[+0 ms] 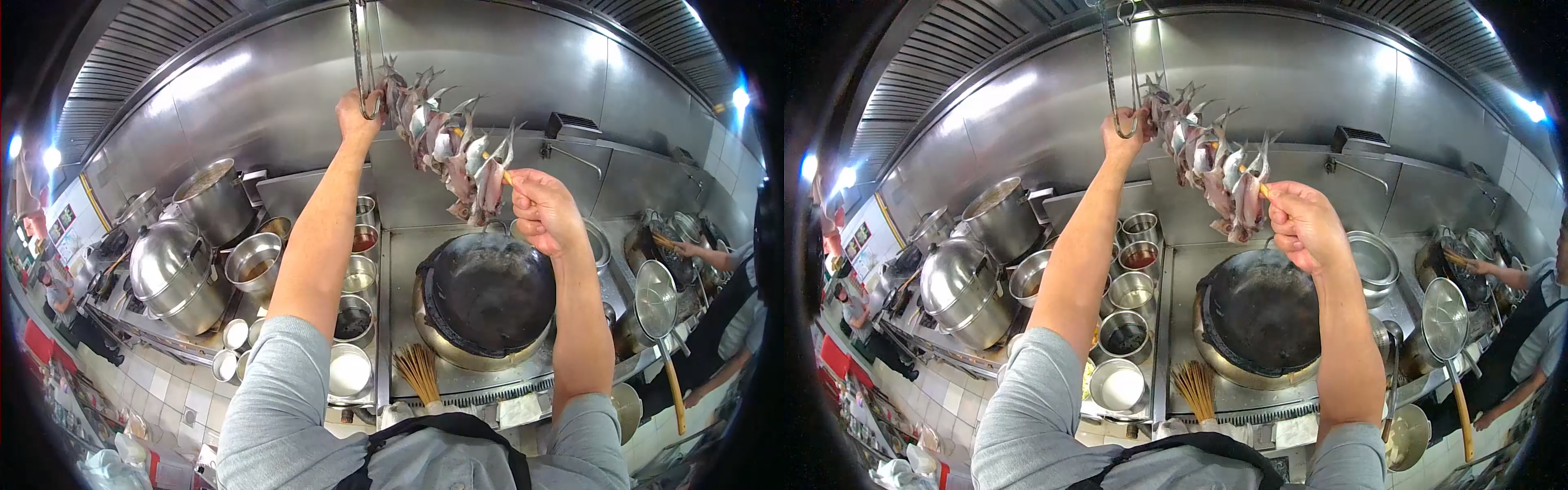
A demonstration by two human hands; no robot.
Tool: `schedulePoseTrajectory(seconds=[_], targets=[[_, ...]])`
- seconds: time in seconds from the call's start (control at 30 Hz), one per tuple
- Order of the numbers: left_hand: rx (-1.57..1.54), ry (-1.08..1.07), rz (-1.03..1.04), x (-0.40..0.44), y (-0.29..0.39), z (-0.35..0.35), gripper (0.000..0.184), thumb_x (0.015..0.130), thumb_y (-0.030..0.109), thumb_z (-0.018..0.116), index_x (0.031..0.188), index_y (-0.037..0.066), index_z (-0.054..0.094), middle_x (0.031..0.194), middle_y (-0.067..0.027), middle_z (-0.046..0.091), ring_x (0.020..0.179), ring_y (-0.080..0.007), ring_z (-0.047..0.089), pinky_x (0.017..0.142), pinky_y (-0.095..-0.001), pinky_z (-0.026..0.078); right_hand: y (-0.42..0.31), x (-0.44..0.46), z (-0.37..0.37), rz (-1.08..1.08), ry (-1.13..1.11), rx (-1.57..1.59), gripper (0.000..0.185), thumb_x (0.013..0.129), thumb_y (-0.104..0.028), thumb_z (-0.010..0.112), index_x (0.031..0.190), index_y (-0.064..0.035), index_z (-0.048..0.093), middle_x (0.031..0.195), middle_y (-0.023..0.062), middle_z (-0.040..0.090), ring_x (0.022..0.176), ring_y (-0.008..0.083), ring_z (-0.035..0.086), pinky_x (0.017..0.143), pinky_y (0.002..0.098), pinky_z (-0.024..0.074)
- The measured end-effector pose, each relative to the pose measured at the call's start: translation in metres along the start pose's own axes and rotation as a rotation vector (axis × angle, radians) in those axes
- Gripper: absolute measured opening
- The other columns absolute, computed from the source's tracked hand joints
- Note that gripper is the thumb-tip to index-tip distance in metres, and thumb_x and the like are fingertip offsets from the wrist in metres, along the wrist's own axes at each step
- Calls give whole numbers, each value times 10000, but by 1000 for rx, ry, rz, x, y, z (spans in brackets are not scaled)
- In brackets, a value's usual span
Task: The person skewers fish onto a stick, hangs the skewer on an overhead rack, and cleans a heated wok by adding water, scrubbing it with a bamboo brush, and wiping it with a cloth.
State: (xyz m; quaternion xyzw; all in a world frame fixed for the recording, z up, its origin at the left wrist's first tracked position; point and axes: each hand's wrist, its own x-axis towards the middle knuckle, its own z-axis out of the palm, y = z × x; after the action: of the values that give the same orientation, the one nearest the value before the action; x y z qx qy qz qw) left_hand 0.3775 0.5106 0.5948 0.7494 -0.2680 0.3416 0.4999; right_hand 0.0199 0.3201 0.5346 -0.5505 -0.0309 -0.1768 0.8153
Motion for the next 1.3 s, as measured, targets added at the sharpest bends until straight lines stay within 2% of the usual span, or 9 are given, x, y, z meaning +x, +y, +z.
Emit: schedulePoseTrajectory(seconds=[0.17,0.23,0.37,0.43,0.5,0.67,0.8,1.07,1.3], targets=[[-258,-109,-202,10,-7,-11,335,932,337,619,884,29,741,801,-185,728,802,-356,727,774,-451,577,1,1,-7,6,-22,-38,165,1012,-121,575,1120,4,582,700,-27,499,463,-5,318,373,181,230],[-62,-82,57,14,-15,-6,338,944,339,611,889,32,741,812,-195,730,801,-342,736,775,-455,580,4,-3,-1,25,-21,-78,166,1015,-125,572,1118,5,582,699,-27,501,461,-4,318,372,181,231],[46,-206,-33,8,-1,-20,198,962,191,665,928,5,721,693,-130,682,580,-194,688,563,-331,574,14,-10,3,30,-2,-94,164,1021,-131,567,1118,0,581,699,-27,504,456,-5,315,372,181,229],[357,40,496,23,-43,-11,217,985,232,639,986,26,708,717,-142,687,581,-223,695,572,-345,573,14,-12,-1,24,-16,-81,165,1022,-135,569,1121,-4,579,699,-27,504,457,-7,315,373,182,228],[420,93,568,26,-49,-12,235,999,260,618,1030,40,693,756,-155,697,613,-253,708,594,-365,575,12,-13,-3,10,-21,-74,167,1022,-139,570,1124,-7,576,700,-28,502,460,-8,317,373,183,229],[86,-143,38,3,7,-42,305,975,273,557,1118,30,675,1033,-255,710,1030,-429,677,867,-524,531,1,-17,6,2,-11,-99,176,1023,-147,571,1131,-8,568,706,-30,499,465,-9,318,373,181,229],[182,-122,204,16,-7,-24,203,941,205,618,1015,21,665,938,-187,726,914,-366,720,737,-447,587,-1,-15,13,22,-40,-133,160,1026,-145,564,1116,-13,564,709,-31,496,464,-8,312,376,184,223],[536,-19,596,18,-24,-10,196,902,165,604,1020,31,686,959,-191,719,879,-434,685,800,-464,573,3,-17,29,108,-47,-266,131,1032,-149,549,1093,-33,560,707,-27,488,449,17,307,373,217,208],[-98,27,79,-6,3,-16,356,1011,351,573,1034,18,699,892,-222,701,786,-364,705,753,-429,560,28,-28,30,191,-28,-186,120,1031,-151,549,1075,-40,554,701,-24,483,446,18,307,373,214,201]])
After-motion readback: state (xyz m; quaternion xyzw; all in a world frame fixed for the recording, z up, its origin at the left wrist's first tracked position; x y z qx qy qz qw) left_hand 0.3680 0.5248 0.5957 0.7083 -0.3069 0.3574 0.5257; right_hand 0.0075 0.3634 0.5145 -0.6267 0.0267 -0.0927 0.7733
